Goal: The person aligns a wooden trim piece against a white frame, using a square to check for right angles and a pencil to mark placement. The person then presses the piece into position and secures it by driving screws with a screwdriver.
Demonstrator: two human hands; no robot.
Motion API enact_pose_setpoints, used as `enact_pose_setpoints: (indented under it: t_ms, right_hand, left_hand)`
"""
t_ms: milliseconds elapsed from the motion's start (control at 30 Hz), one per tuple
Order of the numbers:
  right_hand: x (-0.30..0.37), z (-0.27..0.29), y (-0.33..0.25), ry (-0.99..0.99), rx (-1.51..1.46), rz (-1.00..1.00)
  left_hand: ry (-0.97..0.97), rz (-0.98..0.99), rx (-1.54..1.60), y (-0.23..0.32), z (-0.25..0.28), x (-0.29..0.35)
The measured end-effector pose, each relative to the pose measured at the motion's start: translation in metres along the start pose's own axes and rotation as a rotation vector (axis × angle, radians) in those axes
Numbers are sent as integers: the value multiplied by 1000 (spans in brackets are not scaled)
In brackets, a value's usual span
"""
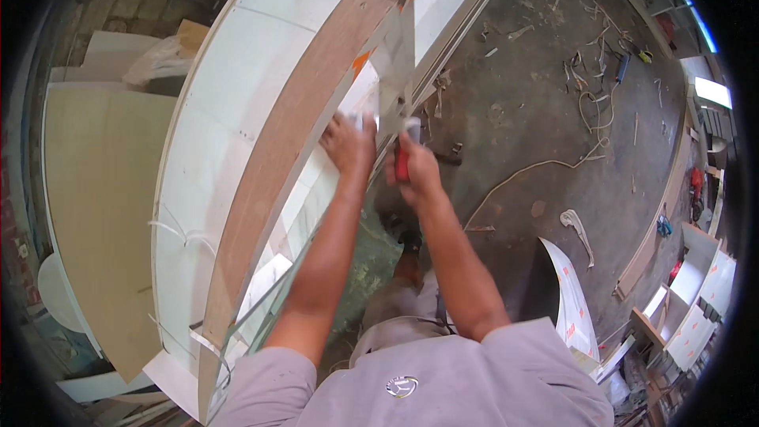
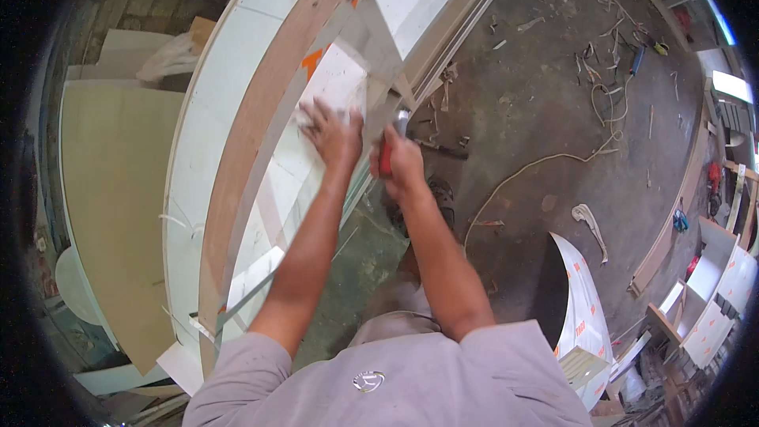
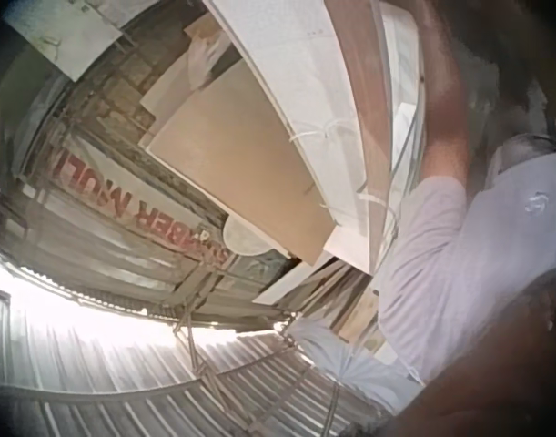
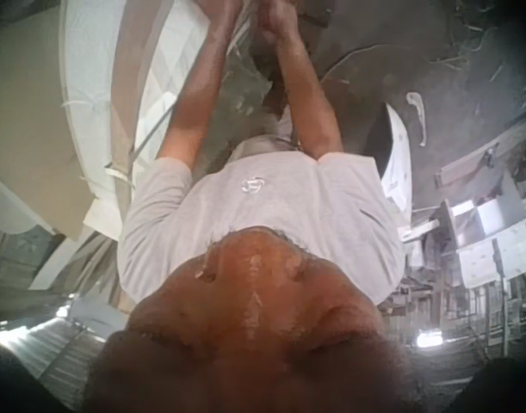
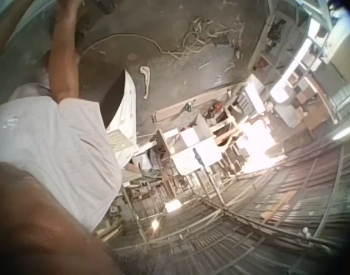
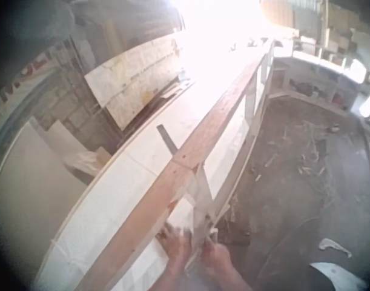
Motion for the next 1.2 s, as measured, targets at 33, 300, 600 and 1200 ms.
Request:
enact_pose_setpoints:
  t_ms: [33, 300, 600, 1200]
  right_hand:
    - [-2, 5, -1, 6, 9, -39]
    - [-21, 2, -23, 10, 1, -50]
    - [-21, 15, -22, -110, -18, -212]
    - [161, 15, -65, -766, 663, 188]
  left_hand:
    - [81, -49, -47, 4, 8, 13]
    - [40, -53, -5, 26, -8, -11]
    - [2, -47, 70, 25, 11, -4]
    - [60, 240, 368, -142, 110, 259]
Point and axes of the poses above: each hand's wrist, its own x-axis away from the middle knuckle, its own z-axis out of the back of the hand, y = z × x, the point moved 5 cm from there along -x, towards the middle knuckle, and after that the axes turned 14 degrees about y, right-handed, at the moved point
